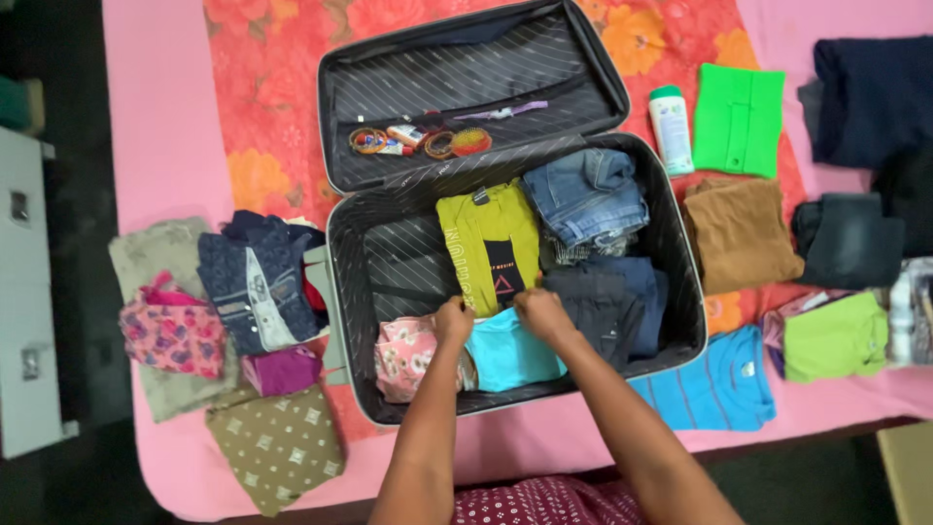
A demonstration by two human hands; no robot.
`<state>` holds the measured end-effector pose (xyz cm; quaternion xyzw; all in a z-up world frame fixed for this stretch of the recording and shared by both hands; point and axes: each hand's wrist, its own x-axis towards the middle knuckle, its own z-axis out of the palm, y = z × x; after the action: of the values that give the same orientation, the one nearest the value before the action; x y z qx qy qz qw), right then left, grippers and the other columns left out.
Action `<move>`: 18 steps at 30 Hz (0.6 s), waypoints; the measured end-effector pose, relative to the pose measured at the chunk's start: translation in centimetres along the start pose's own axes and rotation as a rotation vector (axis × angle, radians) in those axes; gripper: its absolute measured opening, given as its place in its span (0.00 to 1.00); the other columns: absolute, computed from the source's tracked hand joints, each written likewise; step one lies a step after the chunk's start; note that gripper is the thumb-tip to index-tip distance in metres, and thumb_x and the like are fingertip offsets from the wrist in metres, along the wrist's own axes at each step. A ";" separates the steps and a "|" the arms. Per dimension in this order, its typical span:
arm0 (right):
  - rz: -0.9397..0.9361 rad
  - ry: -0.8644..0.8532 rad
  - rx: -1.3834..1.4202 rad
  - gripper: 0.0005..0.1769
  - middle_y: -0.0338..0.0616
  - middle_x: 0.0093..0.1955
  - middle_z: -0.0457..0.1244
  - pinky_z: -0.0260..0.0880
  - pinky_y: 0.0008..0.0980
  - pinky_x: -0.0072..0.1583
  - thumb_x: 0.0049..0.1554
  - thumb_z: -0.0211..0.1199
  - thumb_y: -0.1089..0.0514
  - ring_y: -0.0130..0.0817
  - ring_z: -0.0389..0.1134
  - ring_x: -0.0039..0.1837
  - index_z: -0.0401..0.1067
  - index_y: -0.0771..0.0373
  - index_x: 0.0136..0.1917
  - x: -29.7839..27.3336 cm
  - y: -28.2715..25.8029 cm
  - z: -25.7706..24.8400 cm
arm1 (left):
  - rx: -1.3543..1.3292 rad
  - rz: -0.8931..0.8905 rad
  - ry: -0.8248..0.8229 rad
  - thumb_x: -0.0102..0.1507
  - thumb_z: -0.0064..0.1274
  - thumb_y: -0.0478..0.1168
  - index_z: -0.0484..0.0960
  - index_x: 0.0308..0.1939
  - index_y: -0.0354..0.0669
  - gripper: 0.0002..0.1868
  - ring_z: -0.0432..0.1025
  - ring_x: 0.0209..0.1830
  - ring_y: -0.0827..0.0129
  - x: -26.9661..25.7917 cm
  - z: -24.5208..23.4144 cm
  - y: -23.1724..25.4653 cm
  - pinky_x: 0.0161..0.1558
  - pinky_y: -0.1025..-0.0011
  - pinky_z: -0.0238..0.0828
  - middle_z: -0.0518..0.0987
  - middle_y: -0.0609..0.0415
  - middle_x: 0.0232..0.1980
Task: The person unpacks a suitcase by removing folded clothes one at a time and placing them on the bed. They handle shirts, pants, and other garments, stacking them in piles beside the suitcase.
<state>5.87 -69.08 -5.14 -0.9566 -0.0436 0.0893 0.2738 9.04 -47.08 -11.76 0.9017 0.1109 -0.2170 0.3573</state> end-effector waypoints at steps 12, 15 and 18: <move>0.052 -0.124 0.088 0.08 0.55 0.45 0.70 0.70 0.52 0.53 0.54 0.64 0.55 0.55 0.71 0.49 0.79 0.62 0.42 0.8 0.4 0.1 | 0.018 -0.048 -0.136 0.56 0.67 0.54 0.85 0.35 0.41 0.20 0.79 0.39 0.47 2.3 1.5 -0.8 0.44 0.55 0.74 0.84 0.40 0.36; 0.049 -0.029 0.068 0.07 0.51 0.47 0.70 0.71 0.50 0.54 0.52 0.65 0.58 0.52 0.71 0.52 0.79 0.60 0.44 1.0 -0.3 0.2 | -0.048 -0.028 -0.108 0.55 0.67 0.53 0.83 0.28 0.39 0.20 0.77 0.30 0.51 2.5 2.1 -1.0 0.38 0.57 0.73 0.81 0.43 0.29; 0.004 0.057 -0.043 0.15 0.47 0.53 0.70 0.70 0.49 0.57 0.51 0.67 0.58 0.51 0.70 0.56 0.77 0.58 0.53 1.3 -2.0 -0.7 | -0.233 -0.105 -0.109 0.55 0.66 0.50 0.82 0.27 0.40 0.17 0.76 0.27 0.60 2.4 1.3 0.5 0.35 0.61 0.72 0.80 0.49 0.25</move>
<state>7.18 -67.62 -3.69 -0.9646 -0.0360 0.0617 0.2540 10.95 -48.26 -13.43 0.8340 0.1628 -0.2698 0.4530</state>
